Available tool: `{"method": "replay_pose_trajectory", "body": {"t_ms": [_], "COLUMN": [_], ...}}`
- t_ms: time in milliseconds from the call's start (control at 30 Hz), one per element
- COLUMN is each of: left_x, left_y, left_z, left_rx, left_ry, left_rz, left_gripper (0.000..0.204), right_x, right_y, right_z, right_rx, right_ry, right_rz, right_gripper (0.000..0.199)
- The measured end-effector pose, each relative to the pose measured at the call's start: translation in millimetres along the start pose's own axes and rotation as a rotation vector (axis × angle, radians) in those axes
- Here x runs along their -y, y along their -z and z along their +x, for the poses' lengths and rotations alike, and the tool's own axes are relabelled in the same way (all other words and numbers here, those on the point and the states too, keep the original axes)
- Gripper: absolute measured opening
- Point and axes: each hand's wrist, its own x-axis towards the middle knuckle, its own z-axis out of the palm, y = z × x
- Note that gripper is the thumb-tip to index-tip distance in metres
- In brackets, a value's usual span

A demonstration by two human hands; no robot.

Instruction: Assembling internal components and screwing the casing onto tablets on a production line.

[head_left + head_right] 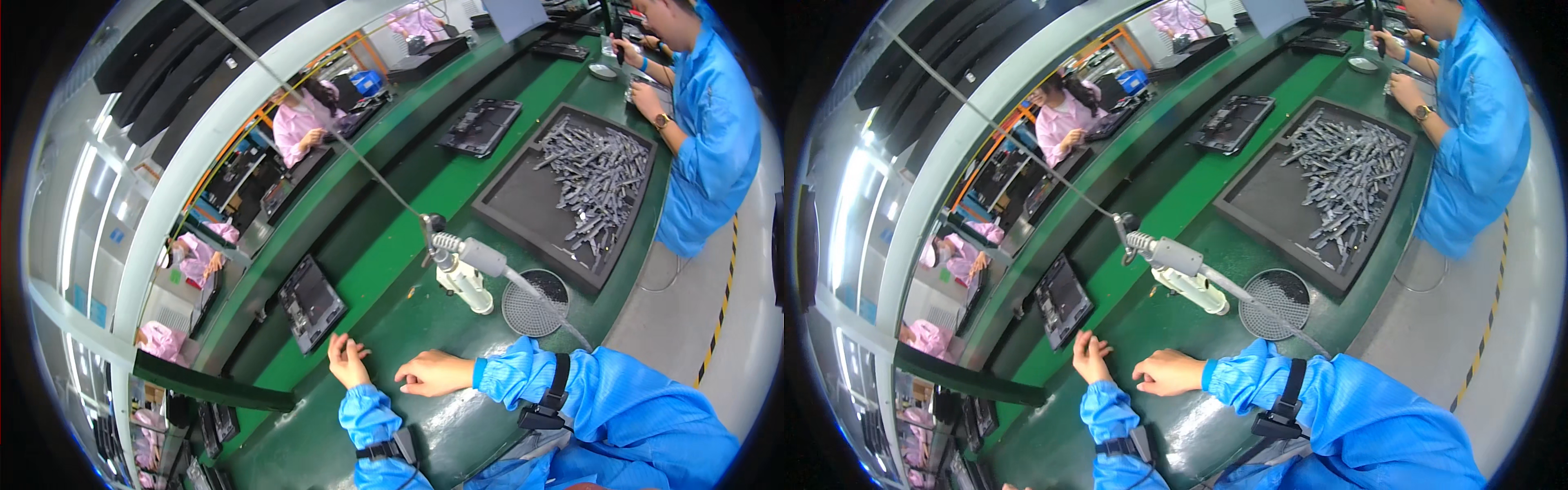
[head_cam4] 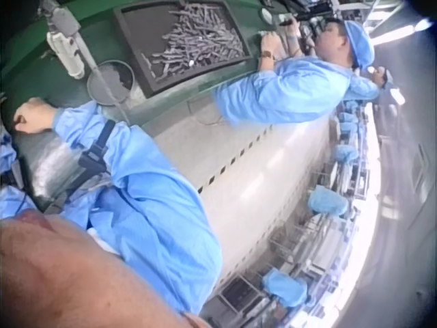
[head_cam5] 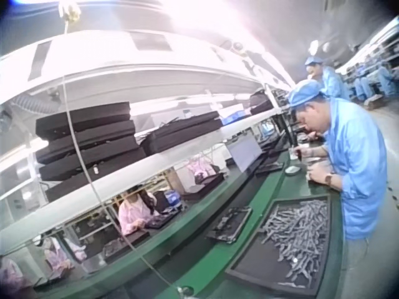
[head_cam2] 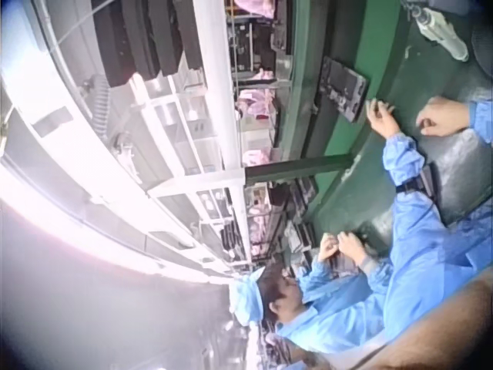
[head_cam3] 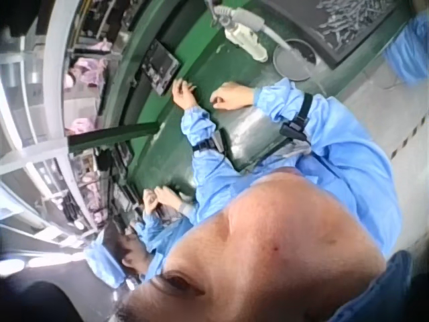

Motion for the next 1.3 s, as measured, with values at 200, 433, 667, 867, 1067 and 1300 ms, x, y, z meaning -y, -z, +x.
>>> {"method": "replay_pose_trajectory", "body": {"t_ms": [200, 433, 667, 867, 1067, 1300], "left_x": [-26, -86, -64, -57, -10, -68], "left_y": [-13, -37, -34, -26, -10, -25], "left_z": [-71, -94, -111, -121, -120, -99], "left_rx": [0.227, 0.470, 0.665, 0.652, 0.804, 0.425], "left_ry": [0.027, -0.901, -0.631, -0.723, -0.547, -0.257], "left_rz": [0.022, 0.946, 0.509, 0.505, 0.562, 0.150], "left_gripper": [0.013, 0.043, 0.075, 0.112, 0.125, 0.083], "right_x": [-1, -1, 10, 19, 0, 21], "right_y": [-3, -3, -7, 17, 4, 12], "right_z": [2, 5, -4, -6, -1, -6], "right_rx": [-0.084, -0.037, -0.103, 0.104, 0.096, -0.255], "right_ry": [-0.060, -0.120, -0.030, 0.178, 0.224, 0.319], "right_rz": [0.065, 0.480, 0.541, 0.404, 0.164, 0.024], "right_gripper": [0.040, 0.071, 0.075, 0.062, 0.047, 0.081]}}
